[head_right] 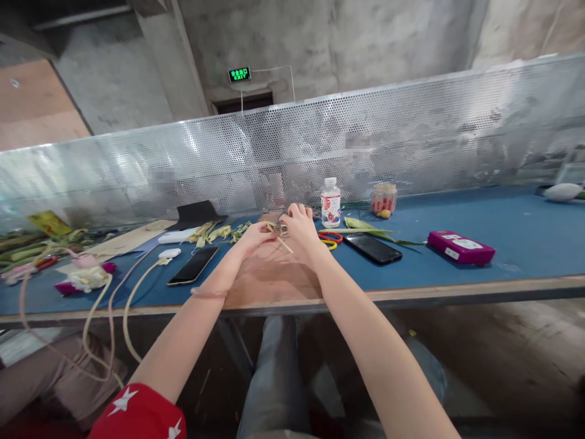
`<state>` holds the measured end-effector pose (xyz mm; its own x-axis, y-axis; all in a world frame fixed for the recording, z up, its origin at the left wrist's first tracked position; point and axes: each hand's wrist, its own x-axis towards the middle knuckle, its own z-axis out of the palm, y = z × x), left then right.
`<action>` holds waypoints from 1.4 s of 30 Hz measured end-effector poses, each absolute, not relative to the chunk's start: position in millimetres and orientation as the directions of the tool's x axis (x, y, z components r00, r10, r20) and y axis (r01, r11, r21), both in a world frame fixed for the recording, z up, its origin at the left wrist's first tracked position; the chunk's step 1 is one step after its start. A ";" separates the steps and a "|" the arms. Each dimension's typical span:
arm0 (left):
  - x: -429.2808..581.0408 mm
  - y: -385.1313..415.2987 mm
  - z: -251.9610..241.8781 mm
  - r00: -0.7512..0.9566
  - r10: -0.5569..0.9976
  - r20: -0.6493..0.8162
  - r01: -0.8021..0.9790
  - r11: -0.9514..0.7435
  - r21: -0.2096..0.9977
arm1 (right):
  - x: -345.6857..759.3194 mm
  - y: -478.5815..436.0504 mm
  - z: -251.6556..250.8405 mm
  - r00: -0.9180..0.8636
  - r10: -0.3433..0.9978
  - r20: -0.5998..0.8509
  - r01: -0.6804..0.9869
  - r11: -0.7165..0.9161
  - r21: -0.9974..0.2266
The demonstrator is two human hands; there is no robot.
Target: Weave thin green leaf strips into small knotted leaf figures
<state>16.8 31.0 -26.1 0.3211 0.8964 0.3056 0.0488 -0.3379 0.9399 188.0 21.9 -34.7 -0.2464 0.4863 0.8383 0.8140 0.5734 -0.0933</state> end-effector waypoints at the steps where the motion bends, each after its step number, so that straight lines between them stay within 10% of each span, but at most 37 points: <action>1: 16.7 30.5 -26.0 0.331 0.893 0.305 0.049 -0.339 0.940 | 188.1 23.0 -35.0 -0.251 0.491 0.834 0.806 0.583 -0.101; 25: 14.5 30.2 -28.1 0.412 0.855 0.316 0.024 -0.357 0.934 | 179.4 30.7 -38.5 -0.123 0.657 0.744 0.470 0.698 -0.540; 42: 17.3 28.9 -28.3 0.407 0.876 0.259 0.015 -0.290 0.957 | 170.6 32.8 -42.5 -0.186 0.455 0.871 0.425 0.836 -0.346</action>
<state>17.3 28.9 -28.3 0.4072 0.8759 0.2589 0.0148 -0.2897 0.9570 170.6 32.8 -42.5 -0.1855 0.4550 0.8710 0.4253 0.8362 -0.3462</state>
